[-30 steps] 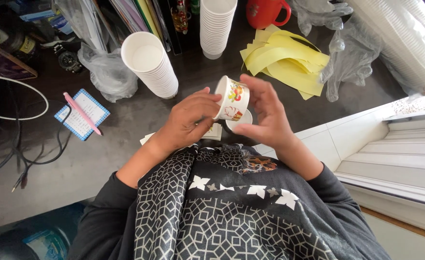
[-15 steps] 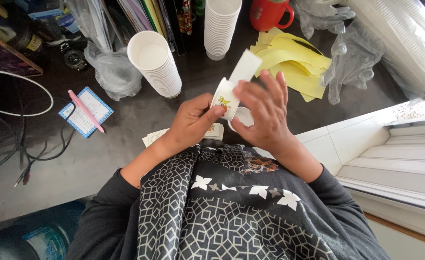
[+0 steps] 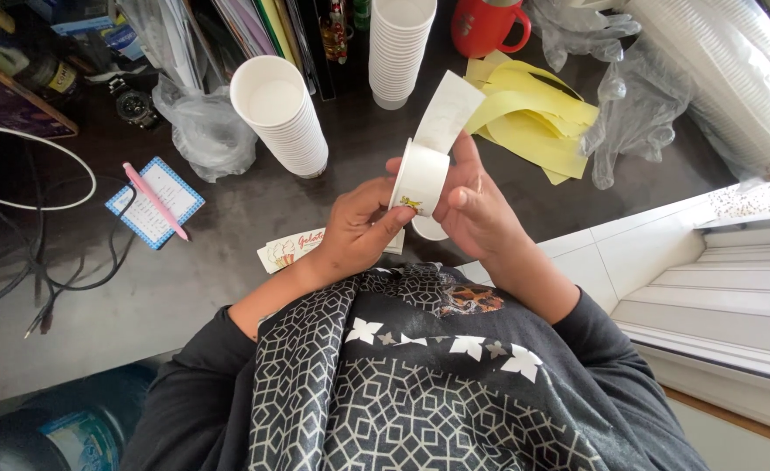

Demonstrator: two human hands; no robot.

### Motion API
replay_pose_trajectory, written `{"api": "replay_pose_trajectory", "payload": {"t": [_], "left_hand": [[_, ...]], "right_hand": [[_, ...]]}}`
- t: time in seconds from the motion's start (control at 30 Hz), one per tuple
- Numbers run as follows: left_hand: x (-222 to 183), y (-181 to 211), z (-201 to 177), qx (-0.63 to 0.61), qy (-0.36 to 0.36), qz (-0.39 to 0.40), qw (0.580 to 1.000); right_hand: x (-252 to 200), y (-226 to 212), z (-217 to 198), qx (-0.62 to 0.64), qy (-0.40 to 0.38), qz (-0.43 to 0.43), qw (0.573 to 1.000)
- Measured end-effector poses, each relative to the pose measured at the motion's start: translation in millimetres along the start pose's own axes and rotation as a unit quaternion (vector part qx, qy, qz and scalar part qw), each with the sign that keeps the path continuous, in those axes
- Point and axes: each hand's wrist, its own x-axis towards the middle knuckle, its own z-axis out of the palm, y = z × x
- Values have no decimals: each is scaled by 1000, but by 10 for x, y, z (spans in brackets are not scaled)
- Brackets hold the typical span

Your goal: Applying branding adhesive wraps to paper gelato cups.

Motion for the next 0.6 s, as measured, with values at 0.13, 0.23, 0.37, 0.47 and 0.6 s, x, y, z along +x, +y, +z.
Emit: {"api": "replay_pose_trajectory", "payload": {"t": [0.13, 0.23, 0.37, 0.47, 0.6], "left_hand": [[-30, -43, 29, 30, 16, -6, 999], [-37, -27, 31, 50, 25, -13, 998], [-63, -53, 19, 53, 34, -19, 998], [-68, -23, 28, 24, 37, -38, 998], [-118, -92, -2, -5, 21, -72, 997]], "right_hand": [[7, -20, 77, -33, 18, -24, 999], [-17, -16, 40, -102, 30, -57, 993], [-42, -50, 38, -267, -10, -93, 959], [-65, -70, 84, -357, -27, -125, 925], [-98, -59, 70, -465, -20, -158, 871]]}}
